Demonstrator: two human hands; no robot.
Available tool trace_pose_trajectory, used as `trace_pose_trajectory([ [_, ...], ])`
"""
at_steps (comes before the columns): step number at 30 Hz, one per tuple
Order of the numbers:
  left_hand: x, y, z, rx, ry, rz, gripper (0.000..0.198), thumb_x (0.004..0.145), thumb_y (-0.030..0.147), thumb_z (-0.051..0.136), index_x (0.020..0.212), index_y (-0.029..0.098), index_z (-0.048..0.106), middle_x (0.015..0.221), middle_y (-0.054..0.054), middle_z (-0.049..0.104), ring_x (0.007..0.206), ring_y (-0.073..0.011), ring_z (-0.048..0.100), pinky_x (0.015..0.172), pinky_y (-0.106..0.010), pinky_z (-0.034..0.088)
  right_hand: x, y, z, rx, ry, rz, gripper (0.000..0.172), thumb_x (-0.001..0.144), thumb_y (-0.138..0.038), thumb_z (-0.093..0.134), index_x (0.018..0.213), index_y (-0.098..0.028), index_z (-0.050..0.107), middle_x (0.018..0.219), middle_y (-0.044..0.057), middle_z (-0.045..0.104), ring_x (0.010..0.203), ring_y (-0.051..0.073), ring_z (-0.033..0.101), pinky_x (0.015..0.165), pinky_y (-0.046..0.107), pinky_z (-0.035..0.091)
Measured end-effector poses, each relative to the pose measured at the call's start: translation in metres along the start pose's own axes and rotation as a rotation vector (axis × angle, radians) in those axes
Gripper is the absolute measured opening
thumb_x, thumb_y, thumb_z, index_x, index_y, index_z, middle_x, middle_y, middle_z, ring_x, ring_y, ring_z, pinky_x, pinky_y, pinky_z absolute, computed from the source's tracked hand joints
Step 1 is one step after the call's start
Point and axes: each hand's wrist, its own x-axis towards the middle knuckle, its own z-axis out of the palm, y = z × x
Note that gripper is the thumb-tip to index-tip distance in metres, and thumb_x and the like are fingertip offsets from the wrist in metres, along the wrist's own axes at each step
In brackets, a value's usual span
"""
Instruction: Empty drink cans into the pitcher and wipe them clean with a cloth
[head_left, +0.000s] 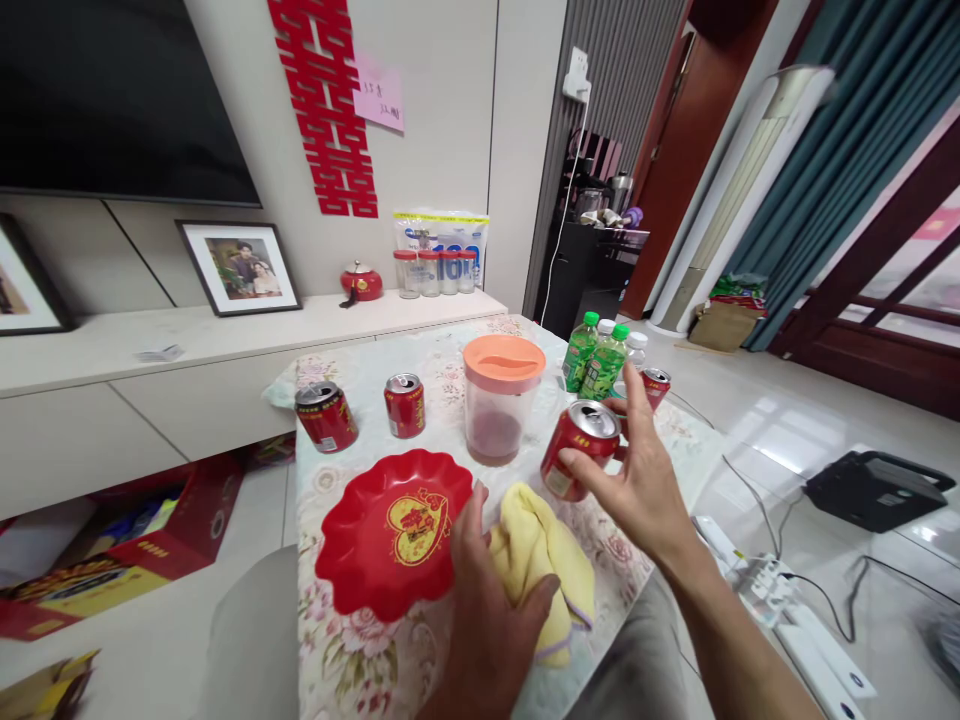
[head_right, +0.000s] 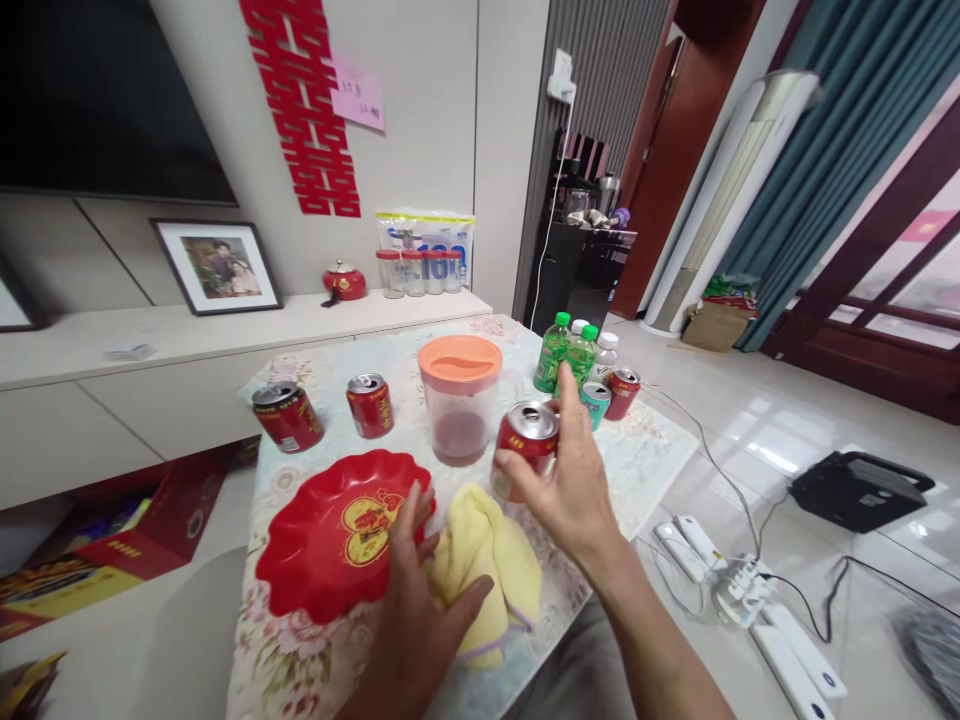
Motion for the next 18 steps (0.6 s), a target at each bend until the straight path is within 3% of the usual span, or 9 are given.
trace_pose_trajectory([
  [4,-0.008,-0.012,0.003,0.25,-0.066,0.204,0.097,0.079,0.016,0.071,0.16,0.024,0.02,0.16,-0.023,0.038,0.147,-0.0432,0.045,0.112,-0.067,0.048,0.012,0.06,-0.013,-0.075,0.033,0.066,0.113,0.08,-0.058,0.075,0.169,-0.026,0.013,0.145,0.016,0.055,0.128,0.034,0.057,0.106,0.057,0.051],
  [9,-0.016,-0.016,0.012,0.376,-0.013,0.342,0.096,0.08,0.013,0.066,0.163,0.022,0.019,0.158,-0.024,0.041,0.144,-0.0436,0.047,0.109,-0.066,0.05,0.019,0.124,-0.025,-0.078,0.073,0.186,0.121,0.073,-0.063,0.076,0.168,-0.021,0.015,0.144,0.018,0.057,0.13,0.036,0.057,0.107,0.057,0.05],
  [18,-0.019,-0.025,0.016,0.383,0.011,0.474,0.091,0.083,0.013,0.067,0.163,0.02,0.024,0.154,-0.024,0.044,0.142,-0.0434,0.047,0.11,-0.064,0.048,0.026,0.182,-0.041,-0.157,0.141,0.317,0.13,0.065,-0.068,0.077,0.168,-0.016,0.018,0.137,0.019,0.057,0.118,0.036,0.061,0.099,0.055,0.053],
])
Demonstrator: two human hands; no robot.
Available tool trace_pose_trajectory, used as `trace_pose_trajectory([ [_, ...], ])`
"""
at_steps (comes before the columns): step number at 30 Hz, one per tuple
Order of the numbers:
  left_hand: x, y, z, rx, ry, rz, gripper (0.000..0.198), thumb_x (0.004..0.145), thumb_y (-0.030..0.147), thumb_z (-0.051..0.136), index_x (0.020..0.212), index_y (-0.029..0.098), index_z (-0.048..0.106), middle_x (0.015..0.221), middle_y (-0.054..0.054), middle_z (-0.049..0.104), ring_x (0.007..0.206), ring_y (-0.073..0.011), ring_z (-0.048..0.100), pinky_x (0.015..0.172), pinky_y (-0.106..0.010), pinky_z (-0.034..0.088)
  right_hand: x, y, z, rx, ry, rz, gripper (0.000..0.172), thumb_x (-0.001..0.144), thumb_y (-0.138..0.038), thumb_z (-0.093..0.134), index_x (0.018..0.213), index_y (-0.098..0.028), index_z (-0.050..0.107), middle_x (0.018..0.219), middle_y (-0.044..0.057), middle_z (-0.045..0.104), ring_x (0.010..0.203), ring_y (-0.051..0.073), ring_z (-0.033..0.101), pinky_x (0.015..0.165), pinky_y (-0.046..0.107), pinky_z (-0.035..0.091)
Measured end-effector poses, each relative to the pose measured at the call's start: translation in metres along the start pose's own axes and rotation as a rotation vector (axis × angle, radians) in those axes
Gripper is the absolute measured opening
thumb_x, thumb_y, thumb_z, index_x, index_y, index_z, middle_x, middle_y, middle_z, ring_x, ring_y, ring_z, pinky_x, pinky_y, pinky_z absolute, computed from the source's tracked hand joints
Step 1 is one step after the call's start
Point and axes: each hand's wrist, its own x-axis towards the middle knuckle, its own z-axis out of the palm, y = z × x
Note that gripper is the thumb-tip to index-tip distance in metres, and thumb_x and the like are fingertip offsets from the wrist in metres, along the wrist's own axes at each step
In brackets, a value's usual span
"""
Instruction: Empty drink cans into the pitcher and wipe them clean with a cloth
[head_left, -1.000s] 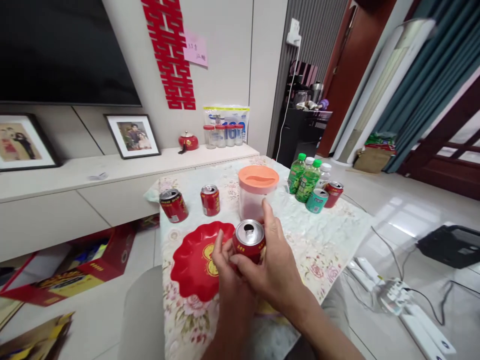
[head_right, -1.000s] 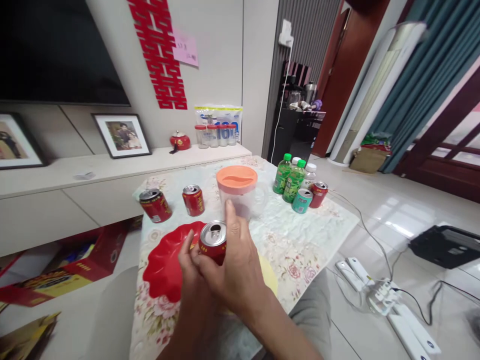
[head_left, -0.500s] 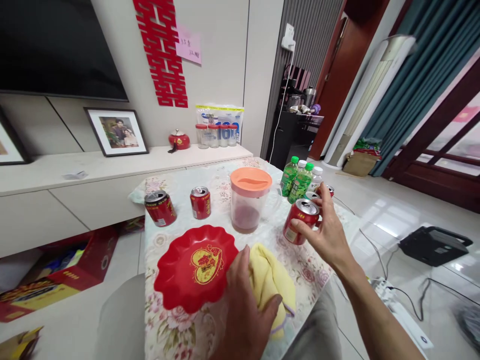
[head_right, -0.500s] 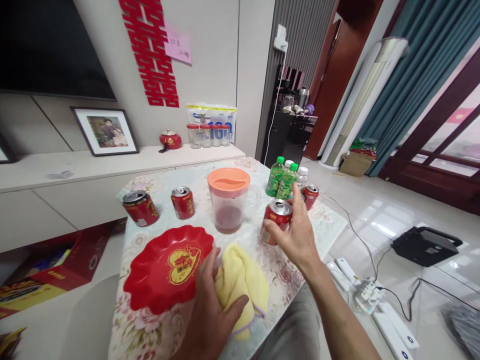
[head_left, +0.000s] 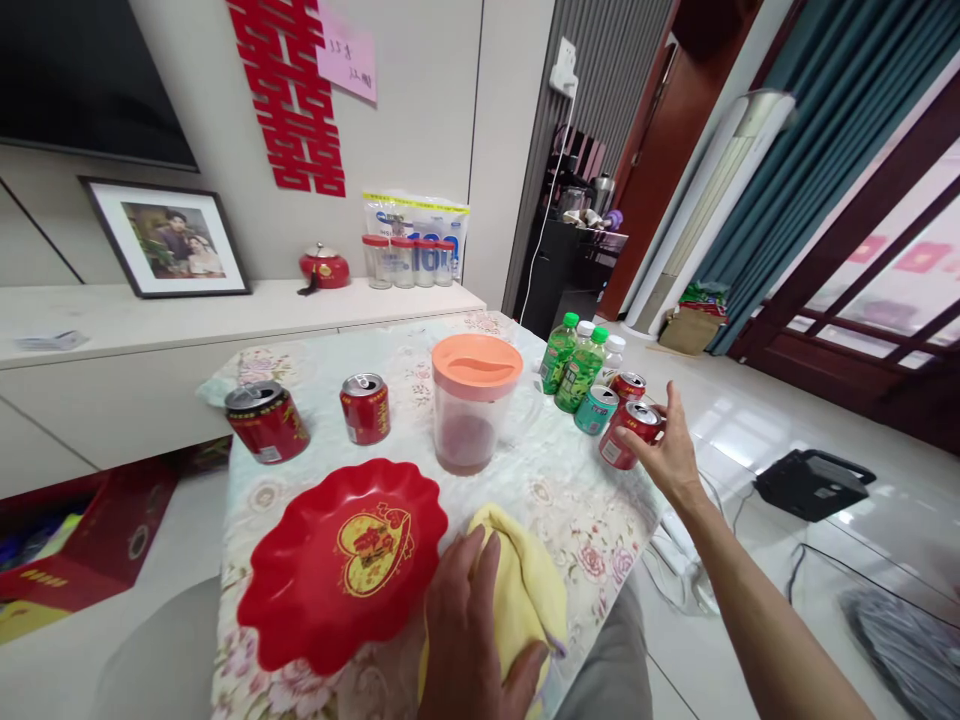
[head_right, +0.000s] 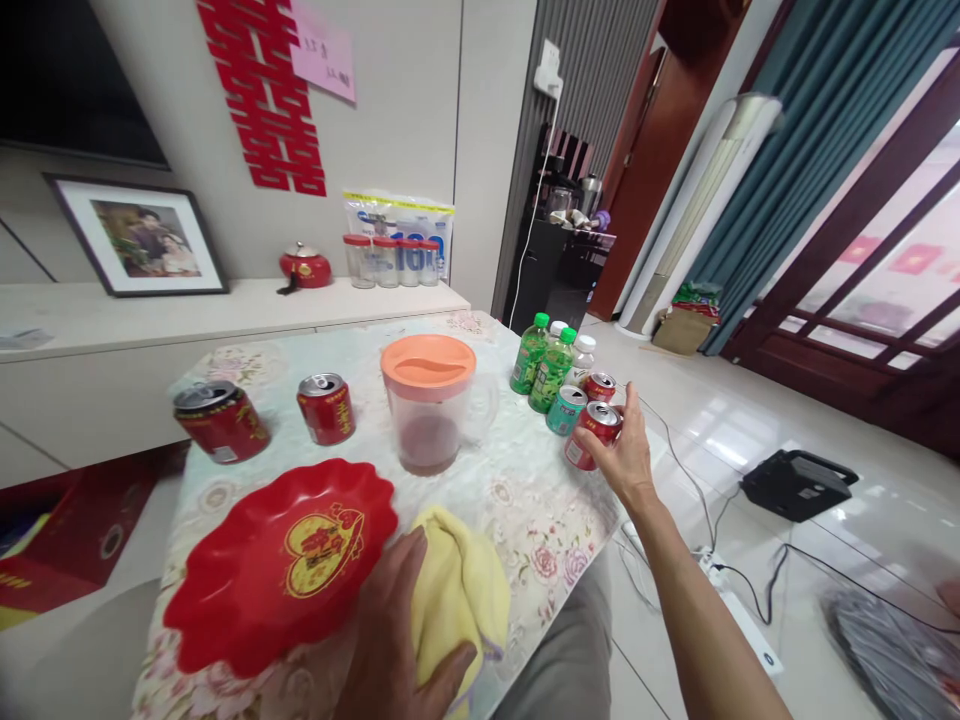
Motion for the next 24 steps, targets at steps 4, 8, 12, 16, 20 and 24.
trace_pose_trajectory([
  [4,-0.001,-0.004,0.0,-0.003,-0.012,0.014,0.09,0.084,0.014,0.065,0.163,0.02,0.023,0.152,-0.024,0.043,0.141,-0.0439,0.047,0.109,-0.066,0.048,0.009,0.017,-0.003,-0.036,0.02,0.032,0.132,0.062,-0.068,0.078,0.168,-0.015,0.019,0.132,0.017,0.059,0.11,0.034,0.062,0.1,0.056,0.051],
  [8,-0.002,-0.005,0.002,0.005,-0.016,0.03,0.087,0.088,0.017,0.062,0.164,0.02,0.021,0.152,-0.025,0.043,0.14,-0.0452,0.046,0.108,-0.068,0.047,0.018,0.033,-0.005,-0.064,0.045,0.05,0.132,0.062,-0.068,0.077,0.168,-0.014,0.019,0.132,0.017,0.057,0.109,0.033,0.061,0.101,0.056,0.05],
  [12,-0.004,-0.009,0.003,0.033,0.001,0.05,0.084,0.092,0.022,0.06,0.165,0.021,0.018,0.152,-0.025,0.044,0.14,-0.0445,0.048,0.107,-0.065,0.049,0.029,0.05,-0.005,-0.085,0.069,0.053,0.133,0.06,-0.068,0.077,0.167,-0.013,0.02,0.132,0.018,0.057,0.113,0.034,0.058,0.104,0.056,0.047],
  [16,-0.007,-0.022,0.004,0.14,-0.043,0.138,0.086,0.091,0.032,0.066,0.164,0.023,0.021,0.15,-0.023,0.049,0.136,-0.0431,0.054,0.101,-0.059,0.055,0.039,0.063,-0.005,-0.098,0.09,0.057,0.134,0.06,-0.068,0.078,0.167,-0.01,0.02,0.128,0.017,0.057,0.113,0.033,0.057,0.106,0.055,0.046],
  [20,-0.01,-0.027,0.008,0.195,-0.03,0.184,0.079,0.091,0.034,0.064,0.161,0.02,0.029,0.149,-0.024,0.049,0.134,-0.0435,0.054,0.097,-0.058,0.056,0.047,0.073,-0.004,-0.103,0.108,0.063,0.132,0.061,-0.068,0.077,0.167,-0.012,0.02,0.129,0.016,0.056,0.116,0.034,0.056,0.106,0.056,0.045],
  [24,-0.011,-0.021,0.015,0.172,0.023,0.116,0.068,0.094,0.033,0.057,0.158,0.024,0.034,0.146,-0.022,0.051,0.133,-0.0438,0.053,0.1,-0.06,0.052,0.054,0.079,-0.004,-0.103,0.112,0.057,0.131,0.062,-0.068,0.077,0.166,-0.012,0.021,0.135,0.017,0.053,0.122,0.034,0.053,0.11,0.056,0.042],
])
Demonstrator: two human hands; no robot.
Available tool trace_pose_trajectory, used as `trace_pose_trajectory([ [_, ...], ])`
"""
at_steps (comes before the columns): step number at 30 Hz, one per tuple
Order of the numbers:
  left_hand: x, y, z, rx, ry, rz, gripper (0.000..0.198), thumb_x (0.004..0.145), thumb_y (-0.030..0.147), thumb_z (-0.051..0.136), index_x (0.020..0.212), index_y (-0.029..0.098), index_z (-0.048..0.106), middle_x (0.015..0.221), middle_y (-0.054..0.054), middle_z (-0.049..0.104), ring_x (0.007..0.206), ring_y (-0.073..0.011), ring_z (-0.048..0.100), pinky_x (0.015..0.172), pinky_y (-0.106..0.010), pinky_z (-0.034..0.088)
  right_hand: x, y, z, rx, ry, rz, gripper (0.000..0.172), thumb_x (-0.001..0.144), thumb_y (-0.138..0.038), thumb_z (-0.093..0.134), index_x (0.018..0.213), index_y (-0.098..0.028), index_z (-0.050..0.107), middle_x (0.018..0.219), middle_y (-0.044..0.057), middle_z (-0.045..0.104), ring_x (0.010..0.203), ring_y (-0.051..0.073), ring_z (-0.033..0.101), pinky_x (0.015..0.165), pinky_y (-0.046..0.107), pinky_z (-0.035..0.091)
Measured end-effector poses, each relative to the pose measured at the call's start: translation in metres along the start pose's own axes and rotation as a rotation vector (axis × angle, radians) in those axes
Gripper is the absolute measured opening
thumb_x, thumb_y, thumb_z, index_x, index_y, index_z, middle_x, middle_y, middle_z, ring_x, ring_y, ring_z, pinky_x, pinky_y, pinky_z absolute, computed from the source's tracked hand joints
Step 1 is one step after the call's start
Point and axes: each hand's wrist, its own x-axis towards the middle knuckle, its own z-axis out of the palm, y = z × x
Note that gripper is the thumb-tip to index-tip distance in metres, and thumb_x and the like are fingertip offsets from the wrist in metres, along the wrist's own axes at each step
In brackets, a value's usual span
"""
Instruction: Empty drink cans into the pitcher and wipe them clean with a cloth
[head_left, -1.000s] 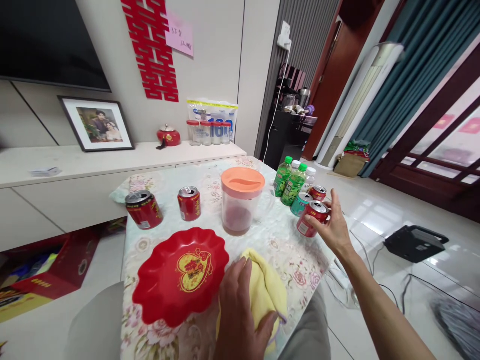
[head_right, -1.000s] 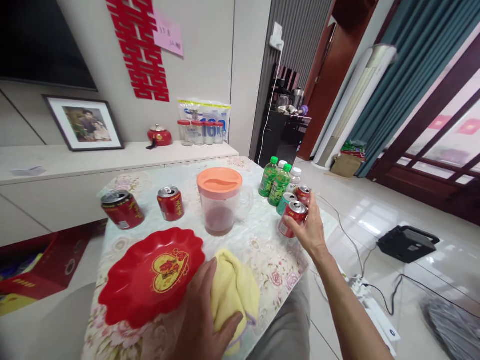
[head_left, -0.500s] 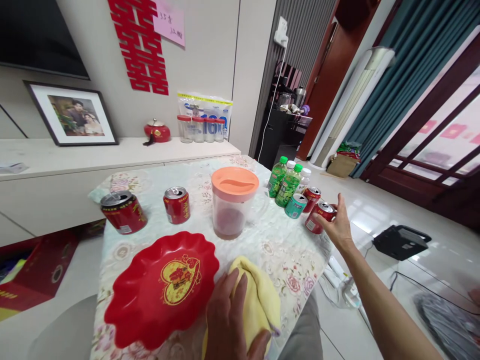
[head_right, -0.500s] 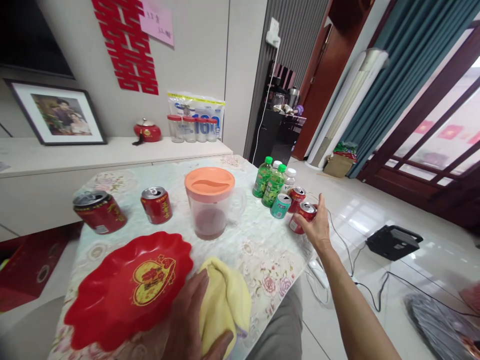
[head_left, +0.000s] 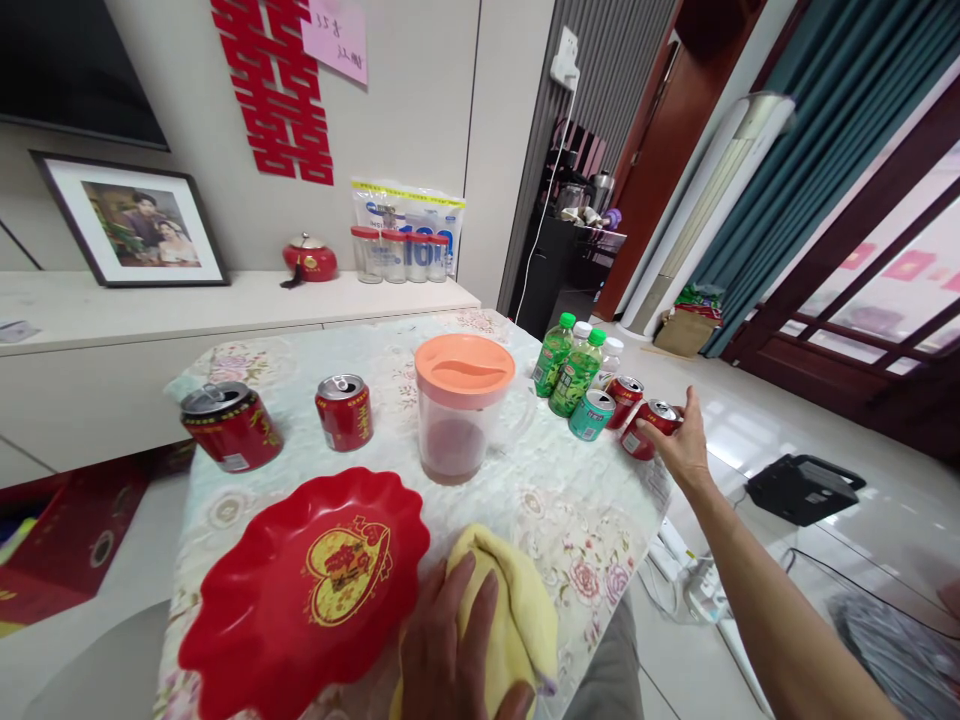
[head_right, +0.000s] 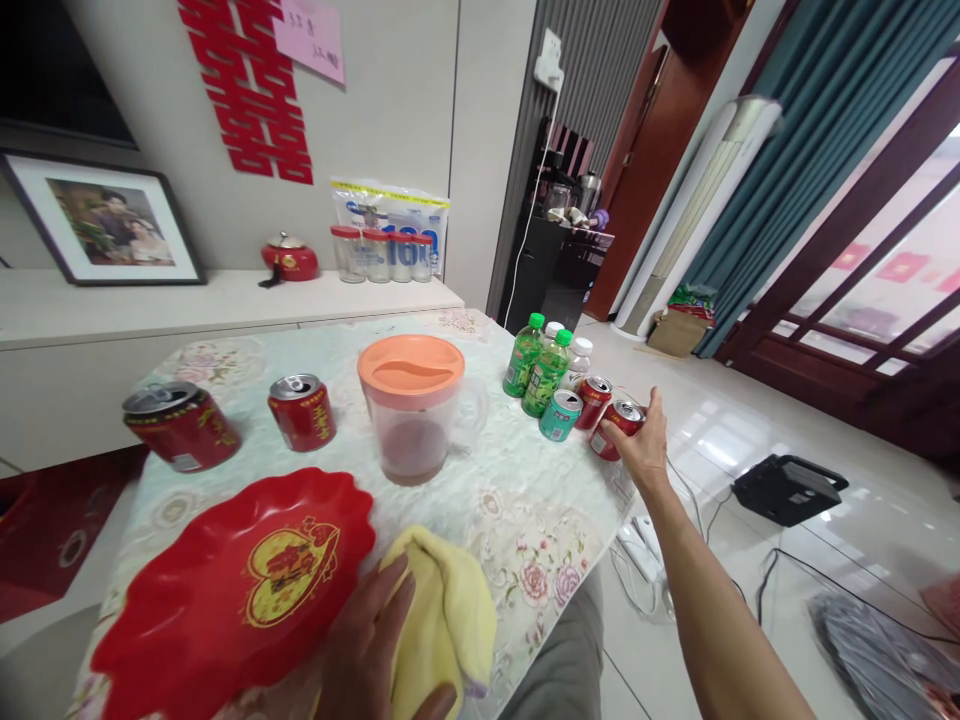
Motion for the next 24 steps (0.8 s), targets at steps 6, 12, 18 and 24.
trace_pose_trajectory([
  [6,-0.001,0.001,0.005,0.016,0.024,-0.01,0.059,0.097,0.038,0.051,0.154,0.025,0.041,0.144,-0.02,0.054,0.133,-0.0428,0.054,0.103,-0.06,0.049,0.007,0.006,0.001,0.008,-0.005,0.009,0.132,0.062,-0.067,0.075,0.166,-0.008,0.02,0.135,0.019,0.053,0.124,0.035,0.053,0.112,0.054,0.041],
  [12,-0.004,-0.003,0.008,0.035,0.021,0.008,0.064,0.096,0.043,0.054,0.156,0.026,0.038,0.141,-0.021,0.058,0.13,-0.0426,0.058,0.099,-0.056,0.051,0.013,0.012,0.005,0.021,-0.019,-0.001,0.129,0.062,-0.067,0.073,0.166,-0.011,0.021,0.14,0.018,0.052,0.127,0.035,0.051,0.113,0.055,0.04],
  [18,-0.003,-0.002,0.009,0.046,0.03,0.011,0.062,0.098,0.043,0.049,0.157,0.025,0.036,0.141,-0.022,0.058,0.129,-0.0423,0.058,0.099,-0.057,0.051,0.017,0.015,0.011,0.018,-0.034,-0.024,0.125,0.063,-0.068,0.072,0.164,-0.009,0.027,0.141,0.02,0.051,0.129,0.038,0.049,0.112,0.058,0.04],
  [24,-0.002,-0.001,0.01,0.047,0.038,0.012,0.059,0.1,0.042,0.046,0.156,0.025,0.038,0.141,-0.02,0.057,0.13,-0.0414,0.056,0.099,-0.056,0.05,0.014,0.018,0.009,0.028,-0.05,-0.036,0.122,0.064,-0.067,0.073,0.163,-0.011,0.028,0.148,0.021,0.048,0.135,0.039,0.048,0.116,0.06,0.037],
])
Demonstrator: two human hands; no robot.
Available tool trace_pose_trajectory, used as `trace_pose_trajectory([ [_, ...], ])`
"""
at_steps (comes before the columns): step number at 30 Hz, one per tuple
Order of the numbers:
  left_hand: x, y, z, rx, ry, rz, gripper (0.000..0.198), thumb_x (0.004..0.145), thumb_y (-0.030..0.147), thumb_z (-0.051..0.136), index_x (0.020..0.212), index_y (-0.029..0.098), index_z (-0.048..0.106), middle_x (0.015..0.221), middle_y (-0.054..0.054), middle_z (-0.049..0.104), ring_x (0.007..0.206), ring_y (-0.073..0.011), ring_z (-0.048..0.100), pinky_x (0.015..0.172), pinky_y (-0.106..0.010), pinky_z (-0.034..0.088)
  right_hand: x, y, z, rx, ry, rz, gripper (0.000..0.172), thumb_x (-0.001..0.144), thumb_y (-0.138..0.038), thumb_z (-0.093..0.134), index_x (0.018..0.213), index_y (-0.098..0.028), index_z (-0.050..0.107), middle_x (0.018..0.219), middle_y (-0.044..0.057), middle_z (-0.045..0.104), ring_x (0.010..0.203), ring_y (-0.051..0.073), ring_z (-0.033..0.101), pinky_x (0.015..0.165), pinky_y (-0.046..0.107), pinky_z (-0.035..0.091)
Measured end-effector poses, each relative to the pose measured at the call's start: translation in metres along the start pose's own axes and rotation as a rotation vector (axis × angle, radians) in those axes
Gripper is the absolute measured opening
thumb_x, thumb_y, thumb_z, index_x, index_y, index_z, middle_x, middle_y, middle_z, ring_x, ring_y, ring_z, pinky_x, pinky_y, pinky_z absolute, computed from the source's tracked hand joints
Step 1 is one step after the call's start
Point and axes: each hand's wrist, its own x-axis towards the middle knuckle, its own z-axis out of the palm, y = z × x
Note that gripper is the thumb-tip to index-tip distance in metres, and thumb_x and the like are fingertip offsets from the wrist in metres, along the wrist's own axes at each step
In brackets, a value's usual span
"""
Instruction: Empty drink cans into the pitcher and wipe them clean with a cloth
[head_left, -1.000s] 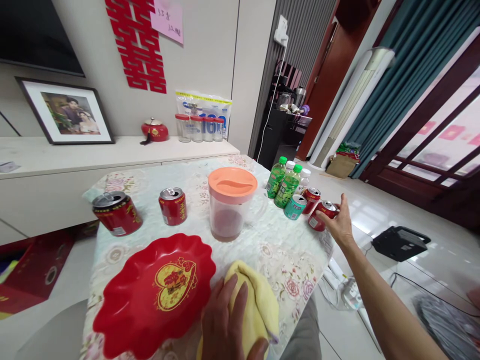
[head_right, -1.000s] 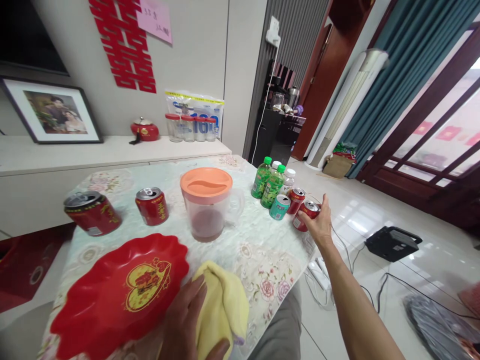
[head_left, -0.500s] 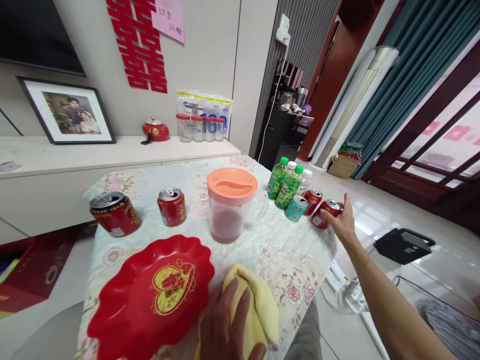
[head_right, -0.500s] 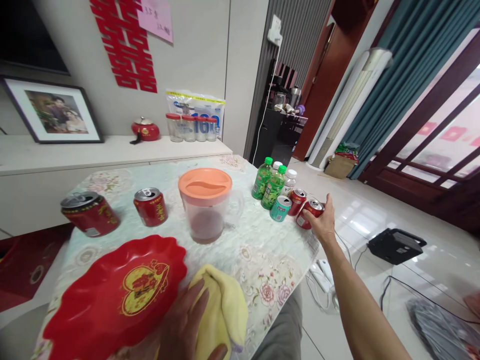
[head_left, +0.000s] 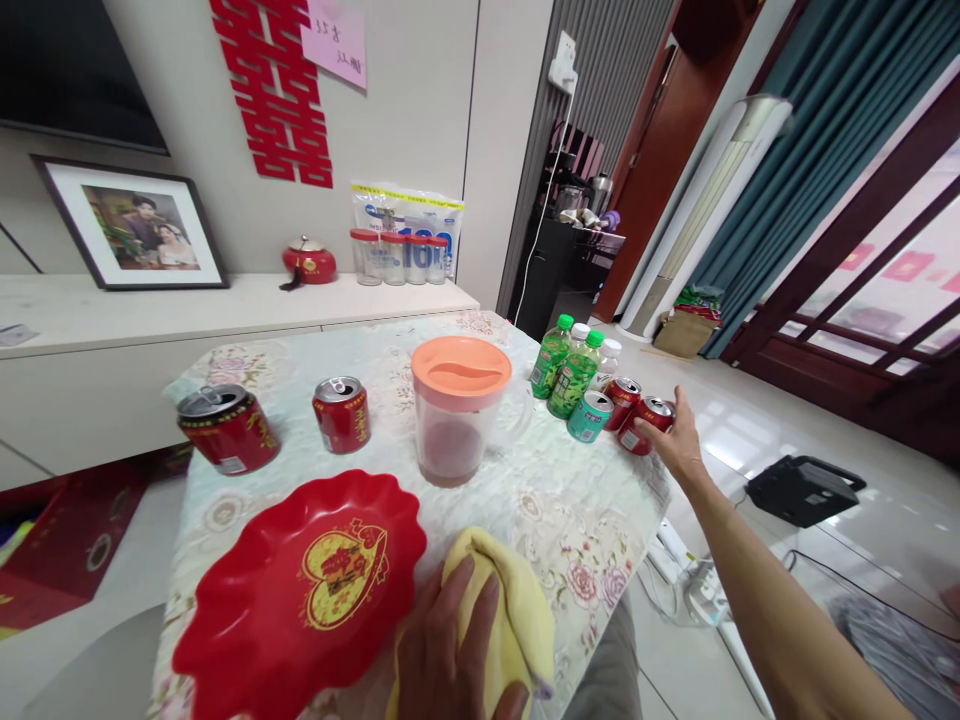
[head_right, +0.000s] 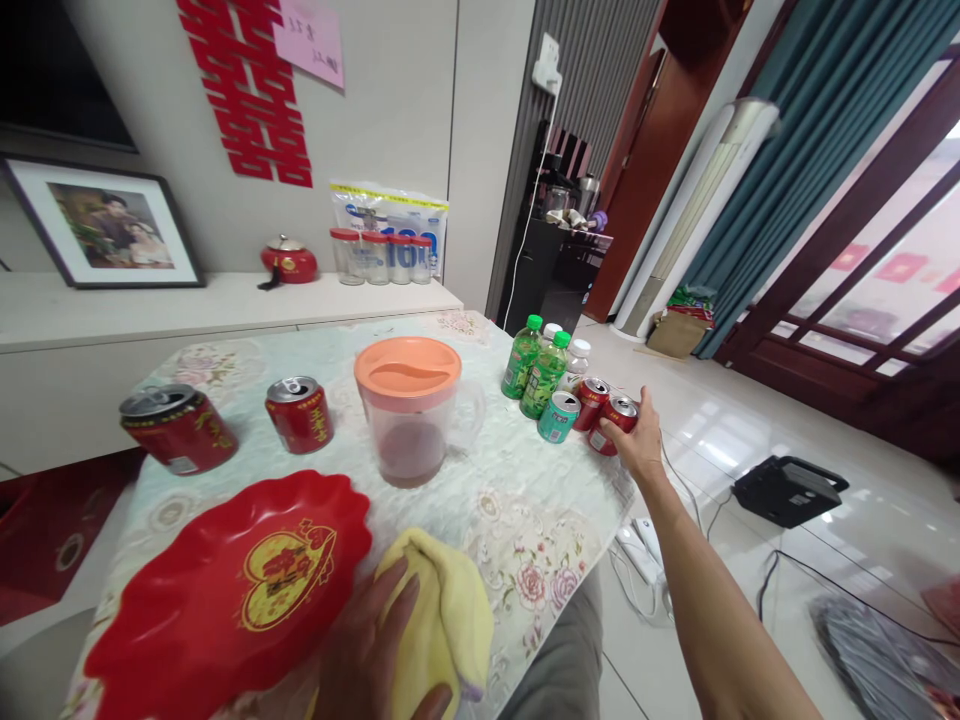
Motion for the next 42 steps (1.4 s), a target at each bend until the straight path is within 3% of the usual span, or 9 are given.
trace_pose_trajectory([
  [11,0.005,-0.008,-0.003,0.009,-0.001,0.078,0.062,0.099,0.047,0.048,0.157,0.026,0.038,0.143,-0.018,0.057,0.13,-0.0383,0.057,0.099,-0.052,0.052,-0.025,-0.012,-0.019,0.04,0.021,0.066,0.135,0.053,-0.068,0.082,0.164,-0.015,0.026,0.151,0.025,0.047,0.121,0.039,0.061,0.092,0.056,0.057],
  [16,0.001,0.0,-0.009,0.068,-0.028,0.058,0.061,0.098,0.05,0.05,0.152,0.022,0.049,0.145,-0.02,0.057,0.135,-0.0399,0.055,0.103,-0.054,0.05,-0.107,-0.046,-0.029,0.086,0.147,0.097,0.095,0.079,-0.07,0.065,0.158,-0.025,0.039,0.15,0.018,0.049,0.129,0.04,0.059,0.096,0.06,0.056],
  [21,0.003,0.018,-0.005,0.084,0.01,-0.023,0.063,0.097,0.059,0.052,0.148,0.023,0.053,0.145,-0.019,0.06,0.141,-0.0405,0.052,0.107,-0.055,0.048,-0.184,-0.088,-0.007,0.143,-0.178,-0.042,0.05,0.08,-0.068,0.063,0.118,-0.035,0.069,0.123,0.008,0.072,0.088,0.035,0.074,0.079,0.056,0.062],
  [23,0.005,0.02,-0.007,0.092,0.093,-0.061,0.067,0.093,0.064,0.06,0.146,0.023,0.054,0.141,-0.019,0.063,0.141,-0.0399,0.054,0.107,-0.053,0.05,-0.199,-0.106,0.008,0.204,-0.266,-0.127,0.045,0.08,-0.066,0.064,0.112,-0.035,0.072,0.117,0.007,0.075,0.085,0.032,0.076,0.075,0.052,0.064],
  [28,0.017,0.023,-0.028,0.183,0.05,-0.091,0.056,0.093,0.023,0.071,0.146,0.029,0.053,0.142,-0.011,0.067,0.14,-0.0302,0.057,0.111,-0.044,0.051,-0.204,-0.132,0.037,0.231,-0.421,-0.192,0.047,0.08,-0.069,0.063,0.106,-0.033,0.078,0.11,0.005,0.08,0.089,0.032,0.078,0.078,0.049,0.066],
  [31,0.033,0.02,-0.055,0.064,0.101,-0.149,0.053,0.098,0.038,0.062,0.148,0.025,0.05,0.145,-0.014,0.062,0.143,-0.0318,0.051,0.113,-0.045,0.05,-0.201,-0.127,0.045,0.179,-0.435,-0.205,0.049,0.079,-0.071,0.062,0.104,-0.033,0.08,0.106,0.004,0.081,0.089,0.032,0.078,0.078,0.049,0.066],
  [33,0.05,0.008,-0.08,-0.053,0.173,-0.167,0.061,0.101,0.052,0.05,0.152,0.02,0.042,0.151,-0.02,0.053,0.146,-0.0356,0.047,0.114,-0.05,0.049,-0.202,-0.121,0.046,0.167,-0.428,-0.22,0.049,0.08,-0.07,0.063,0.105,-0.032,0.08,0.108,0.004,0.081,0.09,0.031,0.078,0.078,0.047,0.066],
  [35,0.071,-0.016,-0.104,-0.1,0.138,-0.231,0.057,0.102,0.037,0.049,0.156,0.021,0.035,0.156,-0.019,0.045,0.147,-0.033,0.046,0.115,-0.051,0.048,-0.204,-0.118,0.045,0.172,-0.427,-0.222,0.048,0.082,-0.068,0.062,0.107,-0.031,0.079,0.109,0.004,0.08,0.093,0.03,0.078,0.08,0.045,0.066],
  [42,0.126,-0.161,-0.138,-0.176,0.288,-0.685,0.083,0.079,0.029,0.075,0.151,0.02,0.035,0.149,-0.019,0.042,0.139,-0.0366,0.05,0.116,-0.058,0.044,-0.206,-0.126,0.038,0.171,-0.461,-0.135,0.05,0.084,-0.065,0.062,0.109,-0.025,0.08,0.112,0.006,0.08,0.099,0.027,0.077,0.087,0.036,0.064],
])
